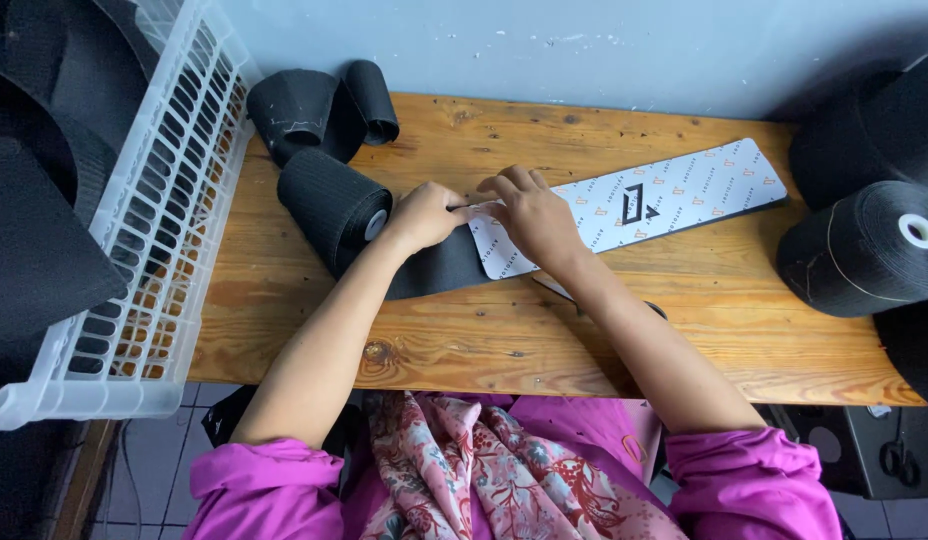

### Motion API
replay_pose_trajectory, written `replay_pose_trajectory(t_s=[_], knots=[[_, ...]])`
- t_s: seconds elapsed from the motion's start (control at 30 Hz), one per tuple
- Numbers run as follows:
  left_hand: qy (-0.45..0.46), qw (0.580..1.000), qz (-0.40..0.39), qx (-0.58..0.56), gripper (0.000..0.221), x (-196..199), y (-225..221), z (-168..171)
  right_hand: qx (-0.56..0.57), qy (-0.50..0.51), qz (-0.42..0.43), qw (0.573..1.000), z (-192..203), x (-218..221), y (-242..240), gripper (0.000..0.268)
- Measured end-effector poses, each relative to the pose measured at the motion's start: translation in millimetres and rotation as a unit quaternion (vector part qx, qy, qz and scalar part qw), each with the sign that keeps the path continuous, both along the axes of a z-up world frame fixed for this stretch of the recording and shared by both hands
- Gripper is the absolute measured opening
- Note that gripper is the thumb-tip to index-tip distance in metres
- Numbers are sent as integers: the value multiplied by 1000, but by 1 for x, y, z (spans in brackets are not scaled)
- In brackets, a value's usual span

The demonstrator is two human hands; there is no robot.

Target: Cutting black adhesive material with scissors and applying it to a white template

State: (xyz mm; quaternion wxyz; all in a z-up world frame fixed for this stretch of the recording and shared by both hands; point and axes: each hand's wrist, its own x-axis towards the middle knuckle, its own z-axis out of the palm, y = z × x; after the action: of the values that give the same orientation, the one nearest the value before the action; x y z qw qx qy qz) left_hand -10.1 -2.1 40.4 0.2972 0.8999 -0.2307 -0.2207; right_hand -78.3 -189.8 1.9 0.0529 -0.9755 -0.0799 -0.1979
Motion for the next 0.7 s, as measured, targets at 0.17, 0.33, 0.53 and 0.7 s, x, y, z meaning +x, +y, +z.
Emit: replay_pose_trajectory(t_s=[0.17, 0.33, 0.53, 0.7], knots=[[-18, 1000, 4, -8, 35, 1, -1, -6, 95, 117, 40, 988, -22, 30, -9, 20], [-32, 999, 5, -26, 38, -6, 0, 1, 216, 130, 54, 966, -25, 39, -6, 18], [-50, 994, 30, -92, 45, 5, 5, -32, 282, 164, 58, 944, -26, 37, -5, 20], [-122, 939, 115, -299, 53, -74, 29, 15, 289, 162, 60, 942, -31, 43, -7, 20]])
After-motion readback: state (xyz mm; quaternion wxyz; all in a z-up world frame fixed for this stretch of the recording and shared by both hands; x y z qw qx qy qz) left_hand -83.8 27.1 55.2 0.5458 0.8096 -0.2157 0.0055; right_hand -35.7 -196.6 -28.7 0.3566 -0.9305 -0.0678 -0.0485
